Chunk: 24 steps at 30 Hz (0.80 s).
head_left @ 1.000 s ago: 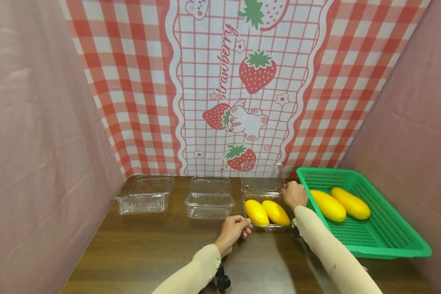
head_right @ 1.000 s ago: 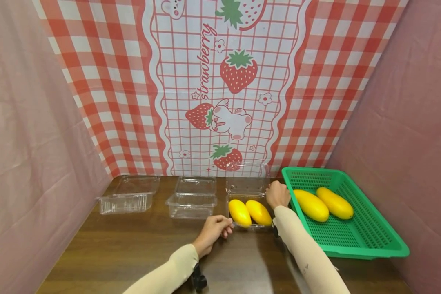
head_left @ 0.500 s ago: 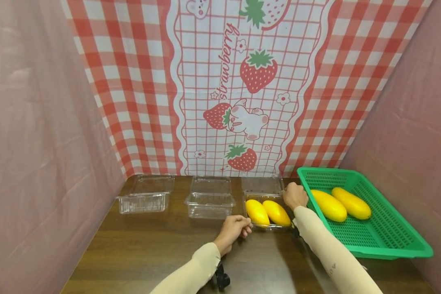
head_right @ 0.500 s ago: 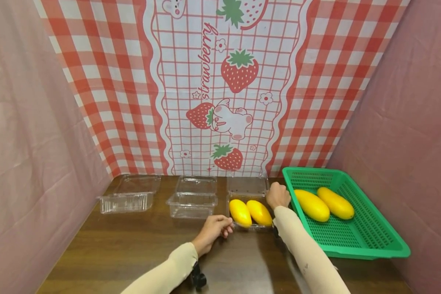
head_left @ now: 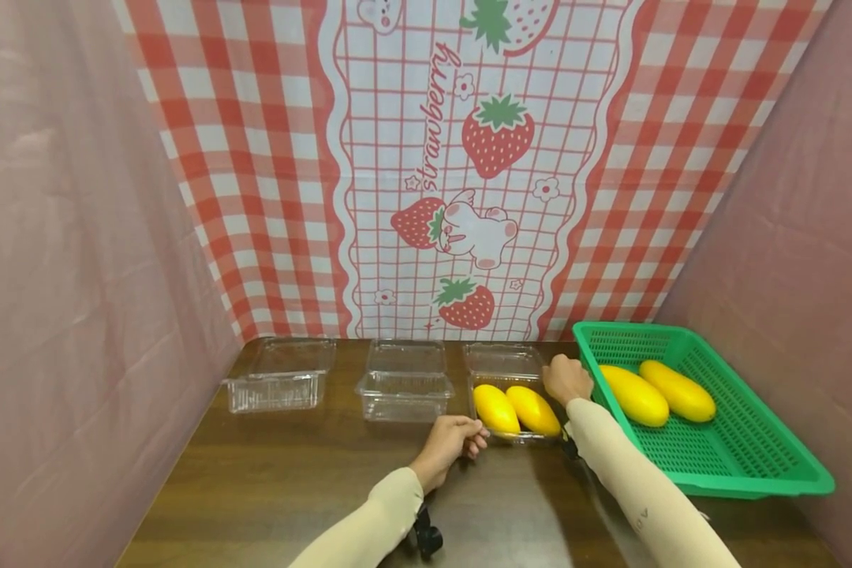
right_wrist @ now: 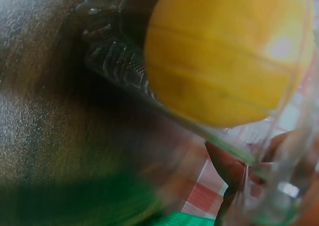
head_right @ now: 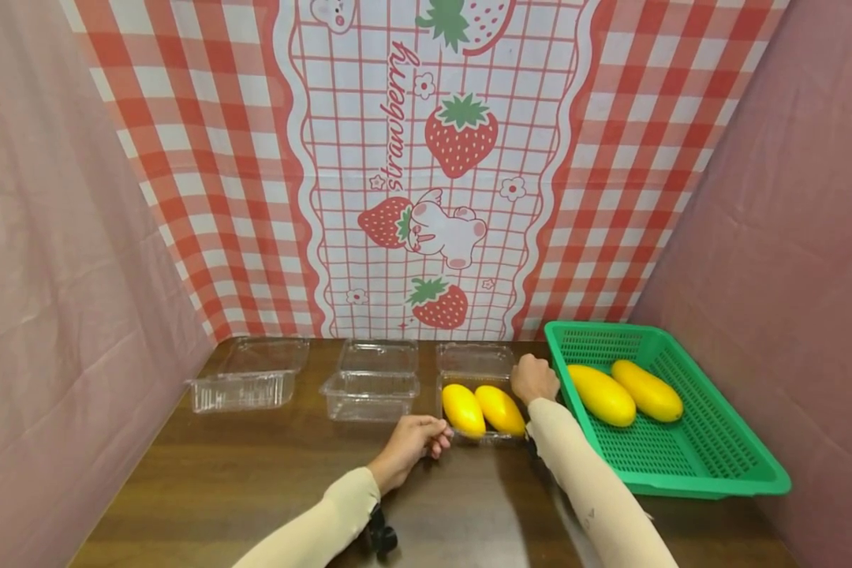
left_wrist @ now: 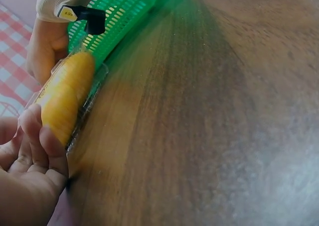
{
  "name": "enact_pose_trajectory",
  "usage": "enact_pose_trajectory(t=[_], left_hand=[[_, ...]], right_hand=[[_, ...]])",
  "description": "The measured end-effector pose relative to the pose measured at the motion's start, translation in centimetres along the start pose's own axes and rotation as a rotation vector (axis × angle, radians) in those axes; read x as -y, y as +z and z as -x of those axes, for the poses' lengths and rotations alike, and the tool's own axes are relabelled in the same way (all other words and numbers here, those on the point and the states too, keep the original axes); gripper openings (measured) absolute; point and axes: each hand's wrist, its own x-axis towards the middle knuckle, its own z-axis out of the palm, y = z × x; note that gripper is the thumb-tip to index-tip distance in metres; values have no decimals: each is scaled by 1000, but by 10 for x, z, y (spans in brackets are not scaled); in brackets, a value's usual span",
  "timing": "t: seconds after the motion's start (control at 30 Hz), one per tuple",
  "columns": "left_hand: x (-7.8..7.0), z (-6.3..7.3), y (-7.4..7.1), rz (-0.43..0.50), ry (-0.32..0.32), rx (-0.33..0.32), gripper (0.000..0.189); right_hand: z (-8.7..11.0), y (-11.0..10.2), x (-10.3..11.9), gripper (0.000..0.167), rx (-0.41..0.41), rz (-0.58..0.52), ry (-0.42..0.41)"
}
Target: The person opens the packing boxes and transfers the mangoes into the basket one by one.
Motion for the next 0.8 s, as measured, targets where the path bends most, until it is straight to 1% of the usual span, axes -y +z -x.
enact_pose_trajectory(t=[0.13, 0.2, 0.33, 0.53, 0.57, 0.63, 0.7, 0.73, 0.8], left_hand=[[1, -1, 0, 12, 12, 22, 29], [1, -1, 0, 17, 19, 25, 29], [1, -1, 0, 13, 20, 8, 28], [3, 1, 1, 18, 20, -20, 28], [4, 2, 1, 17, 22, -20, 28], [5, 2, 1, 21, 21, -17, 28], [5, 2, 0, 29, 16, -16, 28], [5, 2, 0, 34, 11, -16, 28], [5, 1, 1, 41, 8, -18, 28]], right_hand=[[0, -2, 0, 34, -4, 3, -10], [-1, -3, 0, 35, -19, 7, -12], [1, -3, 4, 36, -60, 4, -25], [9, -7, 12, 41, -121, -9, -102], [11, -8, 13, 40, -129, -10, -113], [15, -9, 15, 32, -140, -12, -141], [21, -11, 18, 21, -128, -15, -167], [23, -13, 19, 19, -119, -17, -180], [28, -17, 22, 24, -98, -19, -214]])
